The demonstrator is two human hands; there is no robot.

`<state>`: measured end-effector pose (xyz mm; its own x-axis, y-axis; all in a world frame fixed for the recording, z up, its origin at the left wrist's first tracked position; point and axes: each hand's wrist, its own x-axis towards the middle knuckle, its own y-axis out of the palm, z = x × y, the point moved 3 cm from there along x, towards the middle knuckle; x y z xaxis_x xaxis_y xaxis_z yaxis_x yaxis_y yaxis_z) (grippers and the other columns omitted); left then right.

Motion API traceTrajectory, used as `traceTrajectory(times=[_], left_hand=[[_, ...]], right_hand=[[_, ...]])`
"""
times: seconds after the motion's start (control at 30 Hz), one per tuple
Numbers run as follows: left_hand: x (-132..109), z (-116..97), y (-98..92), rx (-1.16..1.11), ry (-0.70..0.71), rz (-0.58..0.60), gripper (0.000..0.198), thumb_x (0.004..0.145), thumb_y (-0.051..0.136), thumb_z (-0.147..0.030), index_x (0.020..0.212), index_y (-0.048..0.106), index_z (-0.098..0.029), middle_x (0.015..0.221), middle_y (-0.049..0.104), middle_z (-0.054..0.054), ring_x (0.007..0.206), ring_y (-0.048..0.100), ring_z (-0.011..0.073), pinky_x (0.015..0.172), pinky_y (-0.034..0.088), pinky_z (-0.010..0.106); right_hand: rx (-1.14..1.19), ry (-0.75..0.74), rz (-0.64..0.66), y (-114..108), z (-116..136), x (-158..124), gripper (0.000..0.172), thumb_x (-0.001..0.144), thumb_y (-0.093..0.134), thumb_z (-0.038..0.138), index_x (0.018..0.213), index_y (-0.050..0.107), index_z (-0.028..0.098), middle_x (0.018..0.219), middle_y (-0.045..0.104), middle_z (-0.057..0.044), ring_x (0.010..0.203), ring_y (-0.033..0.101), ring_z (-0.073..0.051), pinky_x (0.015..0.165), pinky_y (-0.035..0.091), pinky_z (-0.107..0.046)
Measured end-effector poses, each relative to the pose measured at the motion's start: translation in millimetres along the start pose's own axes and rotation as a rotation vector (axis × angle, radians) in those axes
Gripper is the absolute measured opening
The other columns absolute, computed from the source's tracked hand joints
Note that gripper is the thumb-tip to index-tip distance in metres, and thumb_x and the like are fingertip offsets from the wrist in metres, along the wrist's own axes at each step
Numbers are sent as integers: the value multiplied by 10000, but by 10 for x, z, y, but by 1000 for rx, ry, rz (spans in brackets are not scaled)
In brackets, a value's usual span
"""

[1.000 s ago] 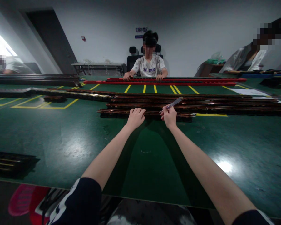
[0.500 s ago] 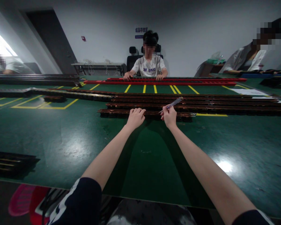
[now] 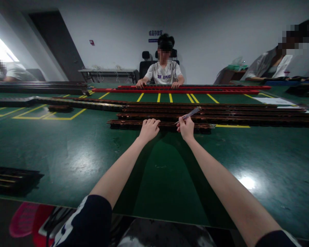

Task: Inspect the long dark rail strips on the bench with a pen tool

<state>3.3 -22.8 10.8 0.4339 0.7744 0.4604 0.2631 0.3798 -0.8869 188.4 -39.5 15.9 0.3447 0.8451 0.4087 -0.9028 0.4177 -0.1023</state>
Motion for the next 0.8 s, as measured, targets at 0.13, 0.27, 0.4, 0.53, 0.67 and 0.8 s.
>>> traceTrajectory(times=[0.13, 0.27, 0.4, 0.53, 0.67, 0.8], left_hand=[[0, 4, 6, -8, 6, -2, 391, 921, 362, -219, 1256, 559, -174, 1210, 625, 93, 1117, 548, 241, 1018, 350, 413], [-4, 3, -4, -15, 10, 4, 390, 921, 366, -215, 1259, 556, -172, 1215, 622, 96, 1121, 545, 242, 1020, 350, 422], [-7, -3, -12, -21, 5, 10, 389, 923, 367, -217, 1259, 557, -169, 1217, 622, 98, 1123, 545, 241, 1025, 347, 424], [-6, -8, -18, -26, 2, 10, 391, 923, 366, -217, 1260, 557, -165, 1221, 621, 100, 1127, 544, 244, 1025, 346, 427], [-3, -7, -20, -32, 0, 15, 390, 919, 371, -212, 1258, 558, -170, 1223, 622, 100, 1130, 545, 242, 1025, 347, 426], [-3, -3, -13, -25, 4, 11, 390, 919, 371, -216, 1260, 555, -171, 1220, 622, 98, 1126, 545, 241, 1021, 350, 427]], right_hand=[[-2, 4, 7, 0, 9, -1, 239, 870, 531, 415, 818, 488, 186, 560, 550, 54, 374, 507, -78, 361, 408, -181], [-11, -4, 5, -6, 42, -17, 211, 885, 520, 379, 815, 490, 181, 561, 549, 51, 378, 506, -73, 365, 409, -175], [-21, 1, 4, -7, 53, -25, 203, 890, 519, 364, 816, 492, 178, 566, 547, 50, 379, 506, -71, 364, 407, -174], [-18, -1, 1, -7, 46, -21, 225, 884, 525, 391, 814, 490, 180, 561, 549, 52, 375, 505, -74, 362, 407, -177], [-24, -8, 2, -9, 45, -19, 233, 883, 520, 401, 815, 493, 180, 559, 552, 50, 378, 507, -74, 364, 409, -176], [-19, -19, 10, -4, 39, -16, 231, 883, 517, 399, 814, 497, 179, 567, 558, 44, 386, 513, -75, 369, 417, -177]])
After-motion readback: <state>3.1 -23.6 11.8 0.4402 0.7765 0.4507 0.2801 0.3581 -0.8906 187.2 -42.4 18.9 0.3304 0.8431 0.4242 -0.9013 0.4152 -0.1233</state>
